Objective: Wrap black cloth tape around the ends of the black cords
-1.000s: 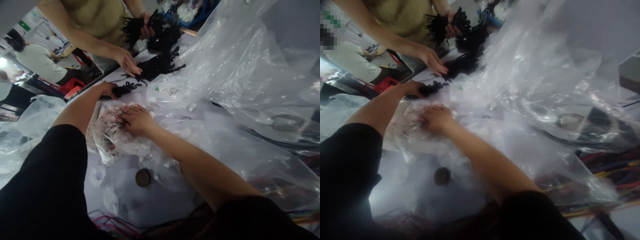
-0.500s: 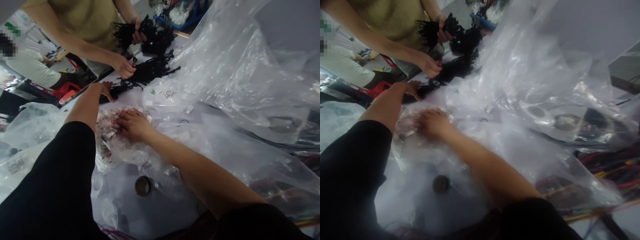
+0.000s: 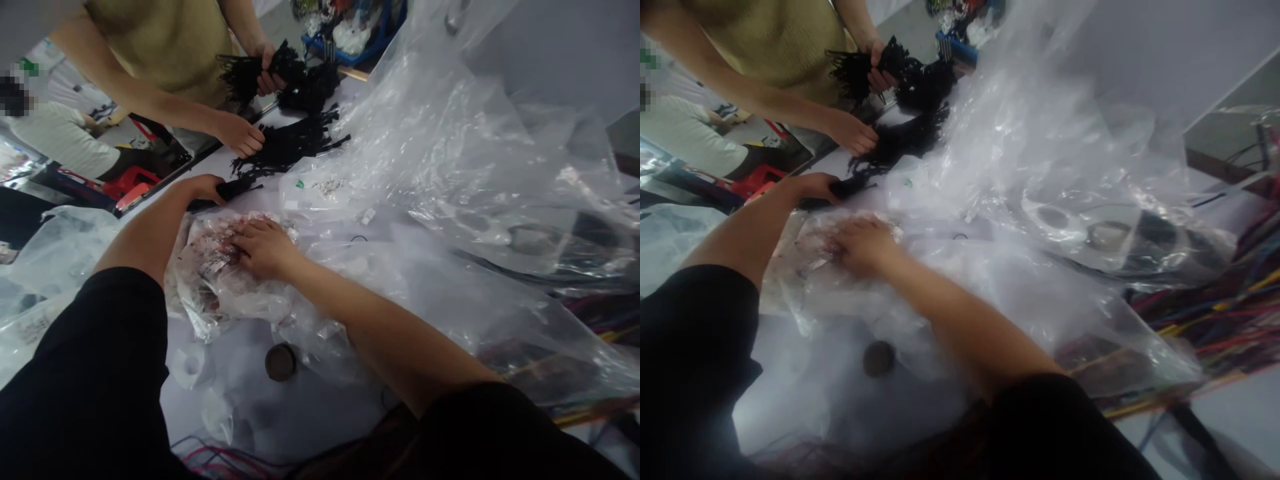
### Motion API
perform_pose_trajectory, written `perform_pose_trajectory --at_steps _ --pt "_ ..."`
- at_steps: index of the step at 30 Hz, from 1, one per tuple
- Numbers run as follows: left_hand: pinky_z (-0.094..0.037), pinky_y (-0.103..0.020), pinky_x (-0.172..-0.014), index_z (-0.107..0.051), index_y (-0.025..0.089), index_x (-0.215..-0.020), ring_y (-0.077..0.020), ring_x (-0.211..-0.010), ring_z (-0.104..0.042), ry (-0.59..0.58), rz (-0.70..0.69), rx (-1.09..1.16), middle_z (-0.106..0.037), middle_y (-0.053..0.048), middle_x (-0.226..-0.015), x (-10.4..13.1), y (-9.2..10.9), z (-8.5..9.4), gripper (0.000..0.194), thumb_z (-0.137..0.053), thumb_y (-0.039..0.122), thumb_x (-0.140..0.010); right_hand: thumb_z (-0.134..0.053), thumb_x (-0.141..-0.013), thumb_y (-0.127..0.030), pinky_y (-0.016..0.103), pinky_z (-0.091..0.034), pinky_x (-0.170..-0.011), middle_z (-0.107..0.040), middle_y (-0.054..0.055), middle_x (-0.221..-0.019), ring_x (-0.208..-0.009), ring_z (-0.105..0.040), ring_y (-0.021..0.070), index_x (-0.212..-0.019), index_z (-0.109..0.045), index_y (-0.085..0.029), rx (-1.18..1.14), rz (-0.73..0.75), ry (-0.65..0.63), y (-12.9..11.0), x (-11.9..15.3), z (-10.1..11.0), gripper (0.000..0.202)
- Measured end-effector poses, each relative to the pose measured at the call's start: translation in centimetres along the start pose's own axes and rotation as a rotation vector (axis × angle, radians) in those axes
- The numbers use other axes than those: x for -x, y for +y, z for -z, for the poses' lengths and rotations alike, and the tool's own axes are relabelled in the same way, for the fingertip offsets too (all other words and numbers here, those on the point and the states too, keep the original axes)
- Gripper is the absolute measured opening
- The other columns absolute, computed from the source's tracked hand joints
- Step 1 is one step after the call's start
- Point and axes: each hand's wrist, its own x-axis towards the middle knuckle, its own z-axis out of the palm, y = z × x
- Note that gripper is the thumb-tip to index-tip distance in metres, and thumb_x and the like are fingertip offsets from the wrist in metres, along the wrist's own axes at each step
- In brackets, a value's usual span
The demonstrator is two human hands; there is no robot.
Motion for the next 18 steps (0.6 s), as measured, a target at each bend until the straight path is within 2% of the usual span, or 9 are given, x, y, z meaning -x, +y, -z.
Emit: perform_pose_trajectory --at_steps 2,7,10,14,18 --pt "-0.045 -0.024 -0.074 -0.066 0.019 -0.093 -0.0216 -0.085 -0.061 -0.06 0.001 -0.086 -0.069 -0.003 -0.085 0.6 0.8 -0.2 0.04 -0.061 0.039 -0.059 -0.048 -0.085 -0.03 0.045 -0.026 -0.108 -0.053 0.002 -0.135 -0.125 -0.043 0.0231 -0.121 -0.057 -0.026 -0.002 -0.006 0.006 -0.1 0.0 0.1 0.038" --pt "-0.043 -0.024 -0.072 -0.067 0.015 -0.094 -0.0262 -0.091 -0.063 0.004 0.025 -0.252 -0.07 -0.011 -0.095 2.4 3.6 -0.9 0.037 -0.055 0.035 -0.065 -0.048 -0.083 -0.027 0.045 -0.025 -0.109 -0.053 0.003 -0.136 -0.126 -0.042 0.0238 -0.123 -0.056 -0.024 -0.001 -0.01 -0.002 -0.2 0.0 0.2 0.04" --pt "-0.044 -0.026 -0.072 -0.067 0.015 -0.094 -0.0282 -0.094 -0.063 -0.003 0.027 -0.274 -0.07 -0.013 -0.097 3.5 4.4 -1.0 0.035 -0.052 0.034 -0.068 -0.05 -0.082 -0.027 0.044 -0.025 -0.109 -0.054 0.004 -0.134 -0.125 -0.043 0.0237 -0.121 -0.057 -0.024 -0.003 -0.013 -0.003 -0.2 -0.1 0.2 0.04" --pt "-0.044 -0.026 -0.073 -0.068 0.015 -0.09 -0.0274 -0.092 -0.064 0.006 0.014 -0.257 -0.07 -0.012 -0.094 4.5 4.2 -0.5 0.032 -0.051 0.032 -0.068 -0.052 -0.08 -0.027 0.043 -0.026 -0.108 -0.055 0.004 -0.132 -0.124 -0.045 0.0238 -0.118 -0.06 -0.024 0.0 -0.024 -0.005 -0.2 -0.1 0.2 0.039" --pt "-0.043 -0.024 -0.069 -0.068 0.016 -0.086 -0.0248 -0.085 -0.063 0.051 0.013 -0.133 -0.069 -0.005 -0.08 5.0 2.9 0.4 0.031 -0.056 0.03 -0.061 -0.051 -0.081 -0.028 0.043 -0.025 -0.109 -0.054 0.003 -0.134 -0.126 -0.042 0.0232 -0.117 -0.06 -0.025 0.003 -0.006 0.003 -0.1 -0.1 0.2 0.037"
